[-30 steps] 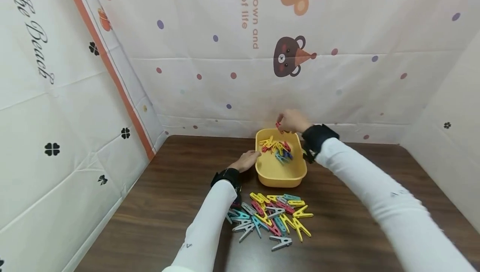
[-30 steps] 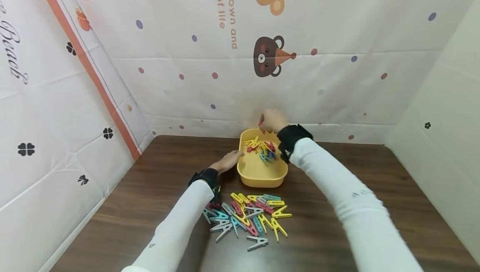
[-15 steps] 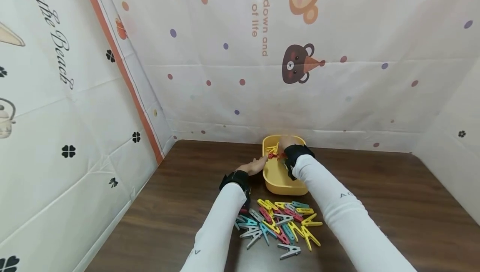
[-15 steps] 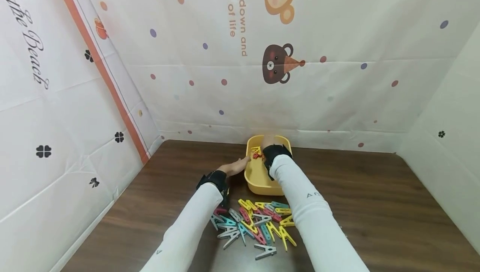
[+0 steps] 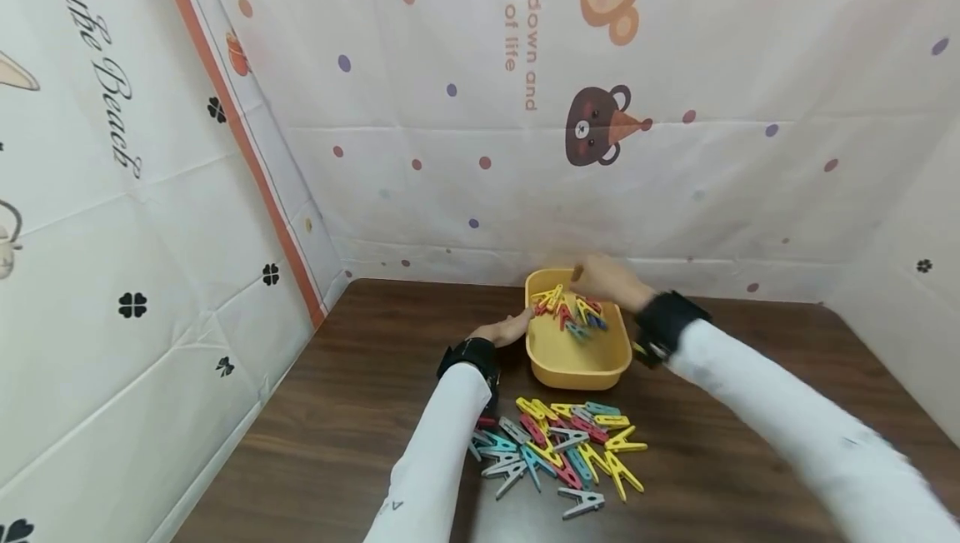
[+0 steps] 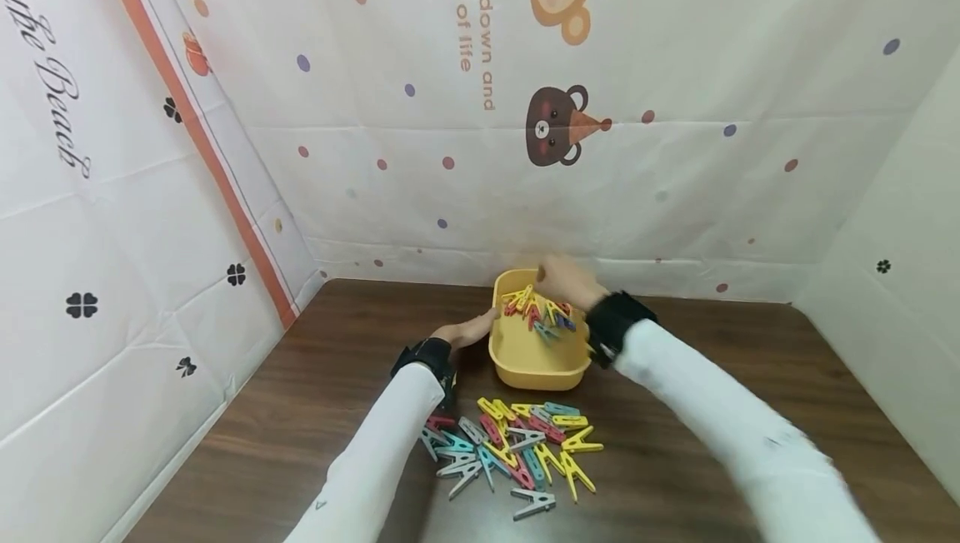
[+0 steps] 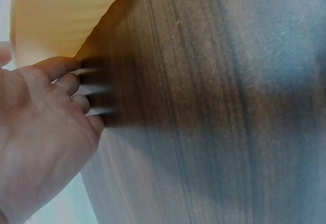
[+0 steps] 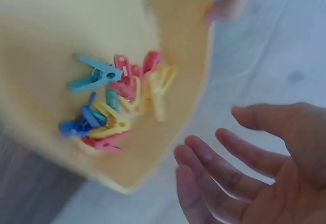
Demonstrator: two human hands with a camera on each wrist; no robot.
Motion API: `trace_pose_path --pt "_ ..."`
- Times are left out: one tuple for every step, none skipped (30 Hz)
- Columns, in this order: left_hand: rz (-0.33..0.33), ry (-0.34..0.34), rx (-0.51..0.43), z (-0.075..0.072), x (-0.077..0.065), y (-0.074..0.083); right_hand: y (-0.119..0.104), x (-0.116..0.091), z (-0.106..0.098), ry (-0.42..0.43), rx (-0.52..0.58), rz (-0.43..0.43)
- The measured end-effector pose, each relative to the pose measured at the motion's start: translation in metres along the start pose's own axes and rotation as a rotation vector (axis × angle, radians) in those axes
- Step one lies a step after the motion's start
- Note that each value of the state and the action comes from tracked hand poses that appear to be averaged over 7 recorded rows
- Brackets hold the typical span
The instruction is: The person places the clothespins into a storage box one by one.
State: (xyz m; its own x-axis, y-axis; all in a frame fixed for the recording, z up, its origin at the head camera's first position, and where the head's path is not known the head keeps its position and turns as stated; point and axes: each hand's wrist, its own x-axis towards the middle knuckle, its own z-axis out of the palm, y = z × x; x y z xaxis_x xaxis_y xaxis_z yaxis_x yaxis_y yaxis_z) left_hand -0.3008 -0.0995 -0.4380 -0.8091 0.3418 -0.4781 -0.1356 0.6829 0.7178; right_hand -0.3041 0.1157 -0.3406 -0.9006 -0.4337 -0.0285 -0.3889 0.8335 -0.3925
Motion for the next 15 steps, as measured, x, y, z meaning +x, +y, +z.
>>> trace_pose_path --pt "-0.012 0.003 -0.002 0.001 0.0 -0.001 -0.002 -0.016 -0.002 0.031 -0.039 -0.02" --pt "-0.017 0.001 -0.006 0.001 0.001 -0.001 -0.002 -0.032 -0.003 0.06 -0.07 -0.039" --pt "-0.008 -0.008 -0.003 0.002 0.002 -0.001 -0.005 -0.051 -0.003 0.085 -0.1 -0.059" --pt "0.009 -0.016 -0.006 0.002 0.004 0.0 -0.006 -0.069 -0.001 0.096 -0.11 -0.079" --pt "0.007 -0.019 -0.021 0.001 0.004 0.0 -0.007 -0.087 0.002 0.101 -0.122 -0.094" --pt "0.01 -0.016 -0.034 0.0 0.004 0.0 -0.007 -0.103 0.006 0.098 -0.134 -0.114" --pt "0.017 -0.013 -0.056 -0.001 0.005 0.001 -0.006 -0.117 0.011 0.089 -0.141 -0.14" --pt "0.009 -0.004 -0.079 -0.001 0.004 0.001 -0.005 -0.131 0.017 0.071 -0.144 -0.162" --pt "0.001 0.009 -0.101 -0.002 0.004 0.001 -0.004 -0.144 0.024 0.047 -0.14 -0.187" --pt "-0.02 0.026 -0.122 -0.003 0.003 0.0 -0.002 -0.155 0.03 0.018 -0.139 -0.21" --pt "-0.045 0.045 -0.136 -0.003 0.002 0.0 -0.001 -0.165 0.036 -0.016 -0.141 -0.225" --pt "-0.055 0.069 -0.138 -0.004 0.002 0.0 0.0 -0.174 0.041 -0.054 -0.135 -0.239" --pt "-0.062 0.093 -0.138 -0.004 0.003 0.003 0.002 -0.182 0.044 -0.084 -0.135 -0.248" --pt "-0.073 0.119 -0.129 -0.004 0.003 0.005 0.003 -0.188 0.047 -0.108 -0.134 -0.252" --pt "-0.078 0.146 -0.125 -0.004 0.004 0.009 0.004 -0.192 0.048 -0.12 -0.138 -0.256"
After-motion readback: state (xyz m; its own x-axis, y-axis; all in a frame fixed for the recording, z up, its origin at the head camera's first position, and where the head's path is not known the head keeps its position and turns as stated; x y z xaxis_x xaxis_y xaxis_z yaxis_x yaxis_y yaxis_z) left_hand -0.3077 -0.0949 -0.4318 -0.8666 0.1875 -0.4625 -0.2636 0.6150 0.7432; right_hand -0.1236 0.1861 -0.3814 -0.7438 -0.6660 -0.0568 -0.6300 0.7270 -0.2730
